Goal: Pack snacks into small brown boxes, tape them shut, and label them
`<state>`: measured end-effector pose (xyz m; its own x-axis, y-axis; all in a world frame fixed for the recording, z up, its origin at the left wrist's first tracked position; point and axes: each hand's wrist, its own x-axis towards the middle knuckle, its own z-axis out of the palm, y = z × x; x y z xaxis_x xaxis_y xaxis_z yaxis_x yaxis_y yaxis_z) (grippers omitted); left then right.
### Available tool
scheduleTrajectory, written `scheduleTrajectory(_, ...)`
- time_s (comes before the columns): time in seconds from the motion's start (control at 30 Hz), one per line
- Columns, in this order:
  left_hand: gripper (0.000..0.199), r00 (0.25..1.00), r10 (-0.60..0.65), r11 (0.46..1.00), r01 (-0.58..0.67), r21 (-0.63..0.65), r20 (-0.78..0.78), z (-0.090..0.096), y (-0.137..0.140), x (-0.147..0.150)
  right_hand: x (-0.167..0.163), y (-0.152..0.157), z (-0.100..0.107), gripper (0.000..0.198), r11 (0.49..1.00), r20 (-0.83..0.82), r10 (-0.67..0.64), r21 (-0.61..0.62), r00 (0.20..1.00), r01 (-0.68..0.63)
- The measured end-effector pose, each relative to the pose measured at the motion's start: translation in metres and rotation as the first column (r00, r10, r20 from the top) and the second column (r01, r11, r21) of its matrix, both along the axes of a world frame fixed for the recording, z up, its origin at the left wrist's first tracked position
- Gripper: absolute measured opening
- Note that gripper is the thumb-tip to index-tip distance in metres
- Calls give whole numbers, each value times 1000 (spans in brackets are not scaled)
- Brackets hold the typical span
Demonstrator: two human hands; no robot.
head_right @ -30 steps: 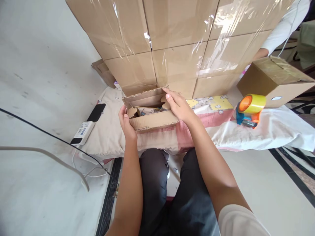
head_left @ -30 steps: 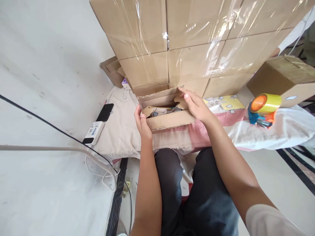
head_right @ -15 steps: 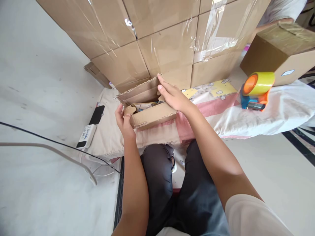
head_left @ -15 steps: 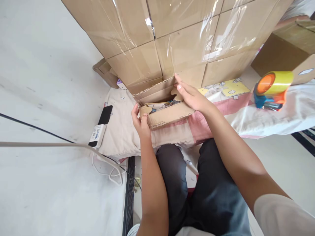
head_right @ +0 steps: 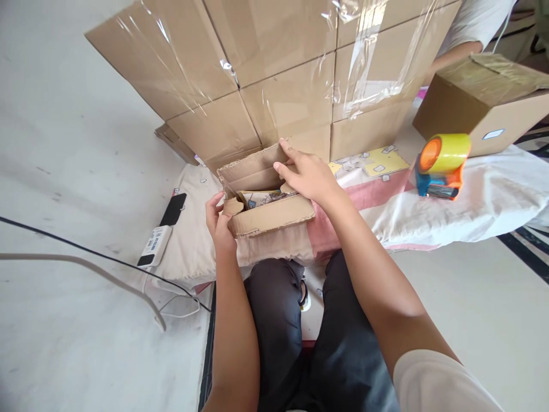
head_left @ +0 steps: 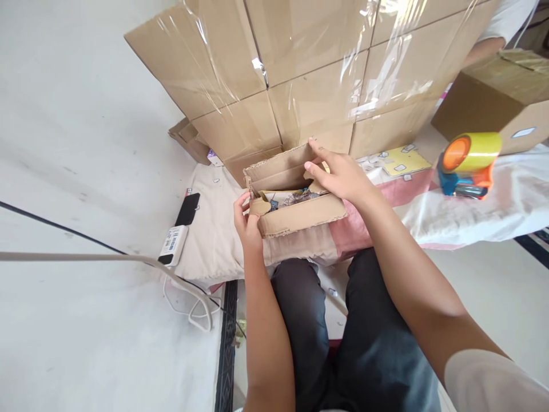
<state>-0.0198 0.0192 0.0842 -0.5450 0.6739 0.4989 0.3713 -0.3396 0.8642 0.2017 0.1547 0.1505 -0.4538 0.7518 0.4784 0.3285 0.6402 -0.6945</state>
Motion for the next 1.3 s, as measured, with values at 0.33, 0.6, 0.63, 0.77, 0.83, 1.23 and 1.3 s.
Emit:
scheduleTrajectory(0.33,59,998,-44,990,49,131,-42,-9,5,8,2,10,-13,71,998,-109,-38,-45,993,34)
scheduleTrajectory(0.6,84,983,-185,976,184,117,-5,-22,7,1,14,16,-17,70,991,-221,8,-125,975,-37)
scheduleTrajectory(0.63,86,977,-213,972,215,99,-27,-22,7,0,16,16,-17,69,988,-238,19,-144,971,-55)
scheduleTrajectory(0.77,87,938,-302,952,306,0,-168,-14,3,-3,24,18,-18,61,982,-309,11,-175,951,-68)
scheduleTrajectory(0.83,87,917,-328,944,327,-45,-225,-9,-1,-1,29,20,-19,58,982,-321,-3,-179,947,-58)
scheduleTrajectory(1.23,55,988,-102,994,105,13,-115,1,8,26,59,9,-10,57,979,-291,52,-172,955,-106)
scheduleTrajectory(1.3,57,989,-101,995,102,3,-106,2,10,27,62,7,-10,55,980,-284,50,-169,958,-102)
